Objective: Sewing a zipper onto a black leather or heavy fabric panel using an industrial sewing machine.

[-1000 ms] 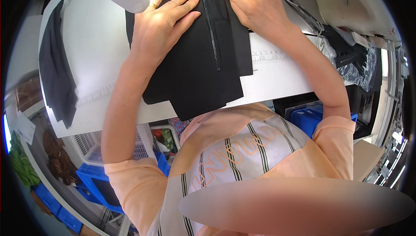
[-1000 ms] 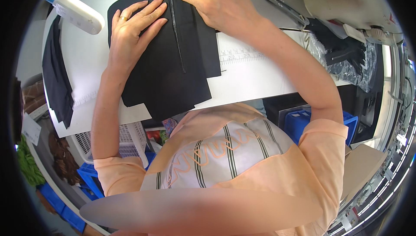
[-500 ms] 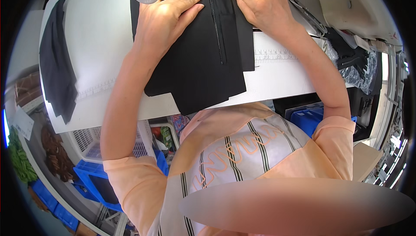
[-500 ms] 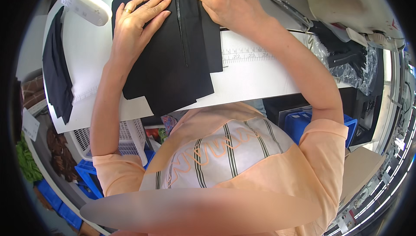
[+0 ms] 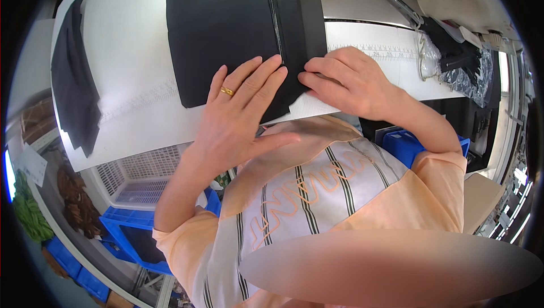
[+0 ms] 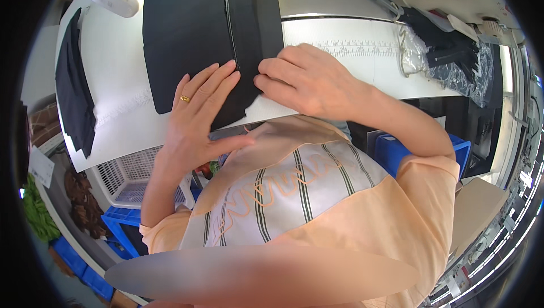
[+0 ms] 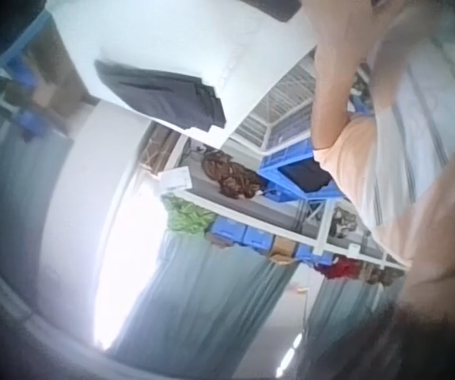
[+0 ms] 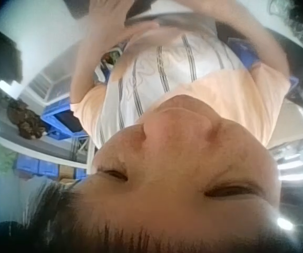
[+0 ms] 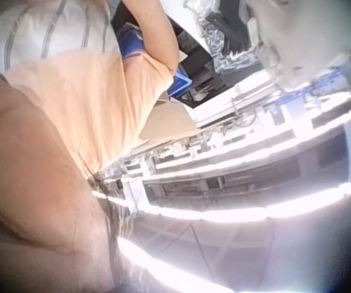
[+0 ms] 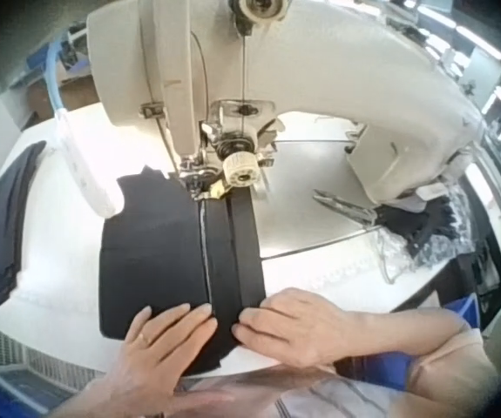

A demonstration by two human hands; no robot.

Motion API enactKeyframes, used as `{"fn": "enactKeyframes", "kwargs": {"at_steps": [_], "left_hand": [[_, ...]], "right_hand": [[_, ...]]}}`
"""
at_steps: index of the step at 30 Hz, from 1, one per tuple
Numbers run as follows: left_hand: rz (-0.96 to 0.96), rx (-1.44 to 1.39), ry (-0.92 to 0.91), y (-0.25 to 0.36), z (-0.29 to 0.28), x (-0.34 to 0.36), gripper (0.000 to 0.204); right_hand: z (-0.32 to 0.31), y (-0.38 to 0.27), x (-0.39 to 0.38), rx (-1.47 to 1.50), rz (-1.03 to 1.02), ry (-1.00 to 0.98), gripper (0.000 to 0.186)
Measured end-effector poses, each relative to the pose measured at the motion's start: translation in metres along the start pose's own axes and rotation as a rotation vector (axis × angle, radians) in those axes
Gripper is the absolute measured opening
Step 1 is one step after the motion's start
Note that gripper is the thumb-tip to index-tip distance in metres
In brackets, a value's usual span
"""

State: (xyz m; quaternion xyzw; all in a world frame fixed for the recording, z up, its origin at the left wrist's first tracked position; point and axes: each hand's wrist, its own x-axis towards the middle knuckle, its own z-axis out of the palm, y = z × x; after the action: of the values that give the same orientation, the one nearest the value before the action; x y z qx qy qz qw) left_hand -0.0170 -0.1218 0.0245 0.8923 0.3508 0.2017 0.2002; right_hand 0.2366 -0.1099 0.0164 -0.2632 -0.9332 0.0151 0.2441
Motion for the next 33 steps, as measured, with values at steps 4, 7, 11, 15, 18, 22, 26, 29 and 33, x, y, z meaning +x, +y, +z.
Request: {"fn": "enactKeyframes", "kwargs": {"at_steps": [4, 7, 11, 15, 18, 22, 26, 29, 33], "left_hand": [[-0.055, 0.208, 0.287, 0.005, 0.019, 0.008, 0.042], [0.014, 0.235, 0.349, -0.003, -0.014, 0.023, 0.036], [0.052, 0.187, 0.359, 0.01, -0.059, 0.055, 0.02], [0.034, 0.173, 0.335, 0.014, -0.068, 0.067, 0.015], [0.128, -0.062, 0.472, 0.002, -0.059, 0.074, 0.009], [0.155, 0.053, 0.483, 0.0, -0.06, 0.078, 0.009], [0.105, -0.041, 0.503, 0.015, -0.062, 0.073, 0.01], [0.137, -0.15, 0.506, 0.003, -0.061, 0.073, 0.011], [0.158, -0.086, 0.473, 0.012, -0.062, 0.077, 0.012]], "right_hand": [[-0.002, 0.001, 0.025, 0.104, 0.101, 0.134, 0.02], [-0.038, 0.0, 0.042, 0.064, 0.08, 0.318, 0.016], [-0.034, -0.017, 0.03, 0.159, 0.117, 0.18, 0.018], [0.016, -0.011, 0.034, 0.043, 0.085, 0.152, 0.014], [0.019, -0.004, 0.039, 0.173, 0.171, 0.13, 0.011], [0.018, -0.002, 0.037, 0.248, 0.277, 0.145, 0.009], [0.016, -0.014, 0.044, 0.095, 0.135, 0.295, 0.013], [0.031, -0.015, 0.045, 0.02, 0.021, 0.306, 0.018], [0.042, -0.015, 0.036, -0.112, 0.017, 0.227, 0.02]]}}
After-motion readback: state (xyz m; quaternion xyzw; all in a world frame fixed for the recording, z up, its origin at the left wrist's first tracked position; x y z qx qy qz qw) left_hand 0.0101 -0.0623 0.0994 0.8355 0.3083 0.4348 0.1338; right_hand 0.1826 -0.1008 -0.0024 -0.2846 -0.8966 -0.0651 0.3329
